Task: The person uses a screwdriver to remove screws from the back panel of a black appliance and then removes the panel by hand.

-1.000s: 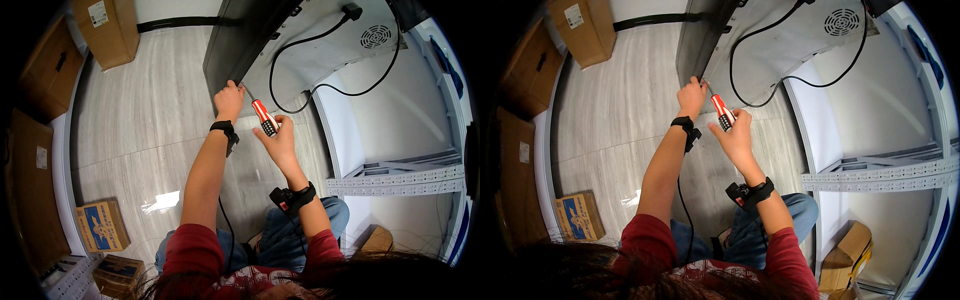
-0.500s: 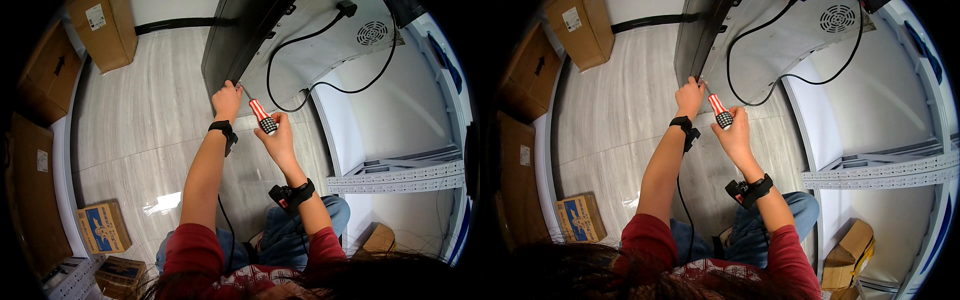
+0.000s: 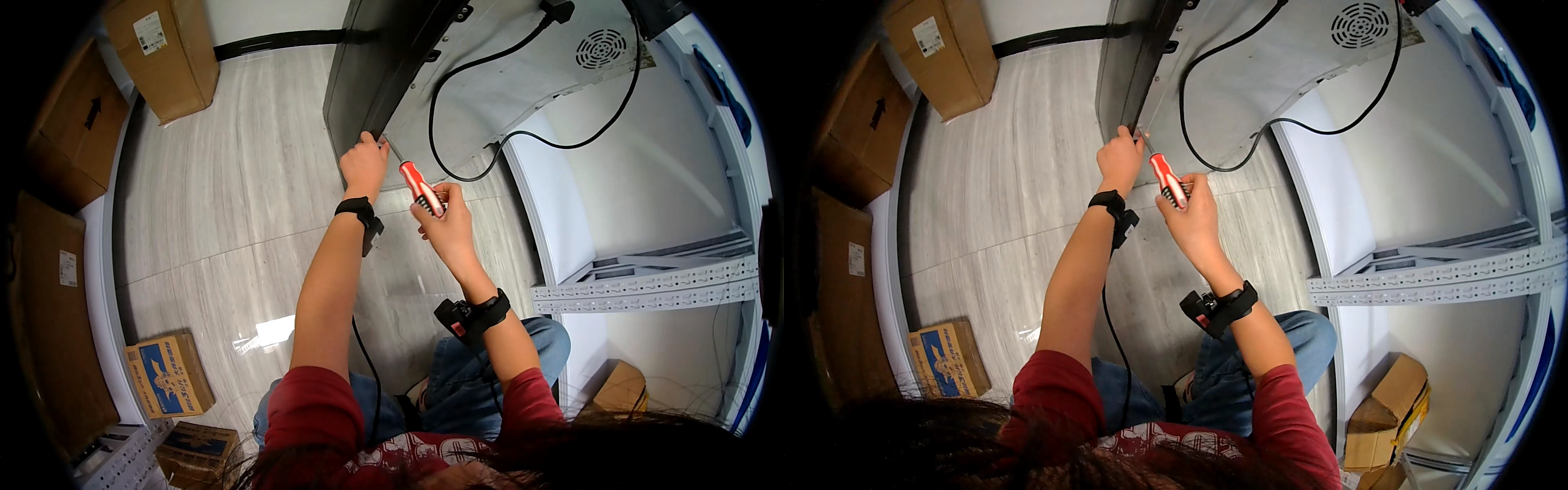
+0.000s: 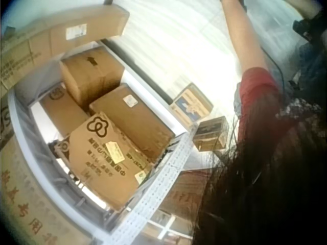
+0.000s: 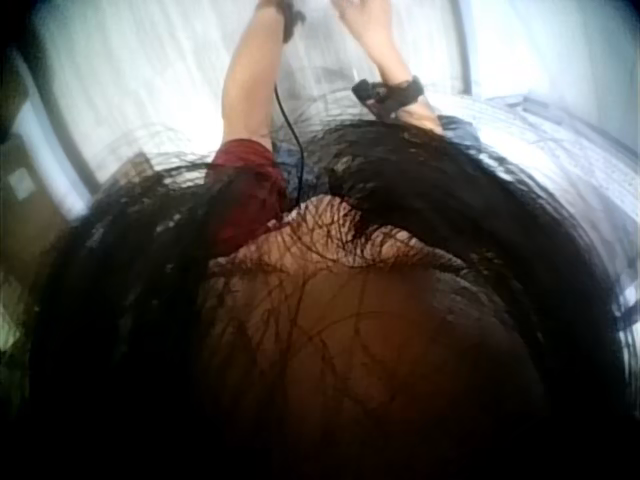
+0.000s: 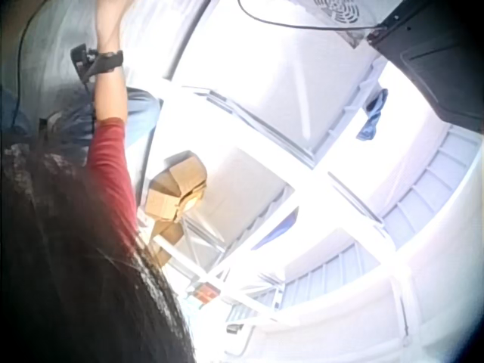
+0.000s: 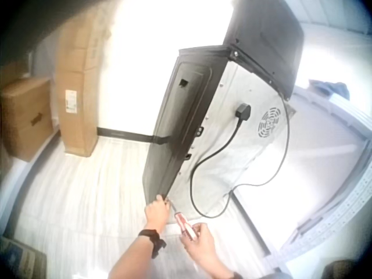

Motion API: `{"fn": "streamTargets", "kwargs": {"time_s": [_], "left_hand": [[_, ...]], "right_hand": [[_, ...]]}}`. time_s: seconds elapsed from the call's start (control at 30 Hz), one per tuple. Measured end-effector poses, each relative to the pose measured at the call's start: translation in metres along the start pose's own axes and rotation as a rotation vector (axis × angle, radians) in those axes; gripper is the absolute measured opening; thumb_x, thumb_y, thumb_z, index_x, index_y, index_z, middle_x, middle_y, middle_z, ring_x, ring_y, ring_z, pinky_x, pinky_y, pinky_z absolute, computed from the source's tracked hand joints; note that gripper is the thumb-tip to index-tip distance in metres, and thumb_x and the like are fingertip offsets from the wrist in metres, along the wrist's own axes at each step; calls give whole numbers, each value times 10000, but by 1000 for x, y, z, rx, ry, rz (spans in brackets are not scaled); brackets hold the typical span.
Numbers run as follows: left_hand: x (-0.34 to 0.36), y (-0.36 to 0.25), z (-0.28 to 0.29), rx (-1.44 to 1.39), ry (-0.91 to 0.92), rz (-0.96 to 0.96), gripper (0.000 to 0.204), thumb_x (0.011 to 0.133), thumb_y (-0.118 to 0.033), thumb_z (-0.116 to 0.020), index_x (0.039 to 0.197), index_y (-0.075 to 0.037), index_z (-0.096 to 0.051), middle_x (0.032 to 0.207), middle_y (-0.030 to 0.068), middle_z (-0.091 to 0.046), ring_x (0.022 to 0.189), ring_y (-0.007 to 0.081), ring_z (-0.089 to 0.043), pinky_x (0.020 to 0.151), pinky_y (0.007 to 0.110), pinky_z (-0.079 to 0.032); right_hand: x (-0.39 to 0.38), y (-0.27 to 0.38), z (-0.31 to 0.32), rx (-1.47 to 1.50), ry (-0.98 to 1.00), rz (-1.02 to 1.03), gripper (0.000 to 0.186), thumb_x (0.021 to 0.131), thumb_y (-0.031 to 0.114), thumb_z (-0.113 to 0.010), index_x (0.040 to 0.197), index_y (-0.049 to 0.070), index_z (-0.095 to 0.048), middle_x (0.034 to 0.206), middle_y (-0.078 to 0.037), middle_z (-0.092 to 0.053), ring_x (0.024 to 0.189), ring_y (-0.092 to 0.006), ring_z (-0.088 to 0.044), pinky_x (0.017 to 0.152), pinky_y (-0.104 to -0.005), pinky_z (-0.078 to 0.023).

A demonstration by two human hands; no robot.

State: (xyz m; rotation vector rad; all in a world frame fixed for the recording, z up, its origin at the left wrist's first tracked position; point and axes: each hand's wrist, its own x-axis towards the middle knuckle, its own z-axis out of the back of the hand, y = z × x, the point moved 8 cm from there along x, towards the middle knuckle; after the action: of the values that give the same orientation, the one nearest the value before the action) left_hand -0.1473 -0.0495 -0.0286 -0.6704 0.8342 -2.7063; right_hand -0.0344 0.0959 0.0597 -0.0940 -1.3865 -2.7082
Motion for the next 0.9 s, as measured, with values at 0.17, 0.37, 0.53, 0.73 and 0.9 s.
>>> {"fn": "streamTargets", "kwargs": {"time_s": [0.17,0.37,0.53,0.73,0.9], "left_hand": [[0,-4,3,-15,9,-2,366,792,-397,-549,808,-37,-485,582,140,-597,544,301,-606,492,388,-475],[1,-2,3,-10,-9,6,361,796,-392,-545,811,-35,-493,587,140,-596,549,306,-604,494,392,-471],[3,0,6,-7,79,6,344,778,-366,-569,826,-33,-496,632,149,-603,589,307,-603,514,392,-471],[-8,21,2,-60,196,91,215,745,-145,-554,873,13,-485,894,219,-589,819,335,-589,670,392,-482],[-8,45,-11,-269,235,234,169,724,-81,-530,866,11,-519,836,197,-601,802,356,-580,690,396,-468]], "right_hand": [[3,-23,0,136,17,-250,395,795,216,-592,1049,-20,-403,668,-112,-554,529,-189,-550,521,-304,-443],[5,-3,-4,-140,-61,224,325,834,236,-548,1005,-18,-439,651,-113,-547,516,-180,-540,507,-293,-442],[14,-32,-2,175,87,-156,260,891,236,-434,974,-10,-455,722,-68,-511,502,-137,-528,478,-260,-453],[11,-25,1,284,90,-172,292,918,252,-349,963,-17,-453,710,-76,-510,483,-143,-517,449,-268,-461],[7,-36,-4,415,90,-249,298,906,278,-386,949,-11,-446,628,-91,-512,470,-162,-544,437,-283,-453]]}}
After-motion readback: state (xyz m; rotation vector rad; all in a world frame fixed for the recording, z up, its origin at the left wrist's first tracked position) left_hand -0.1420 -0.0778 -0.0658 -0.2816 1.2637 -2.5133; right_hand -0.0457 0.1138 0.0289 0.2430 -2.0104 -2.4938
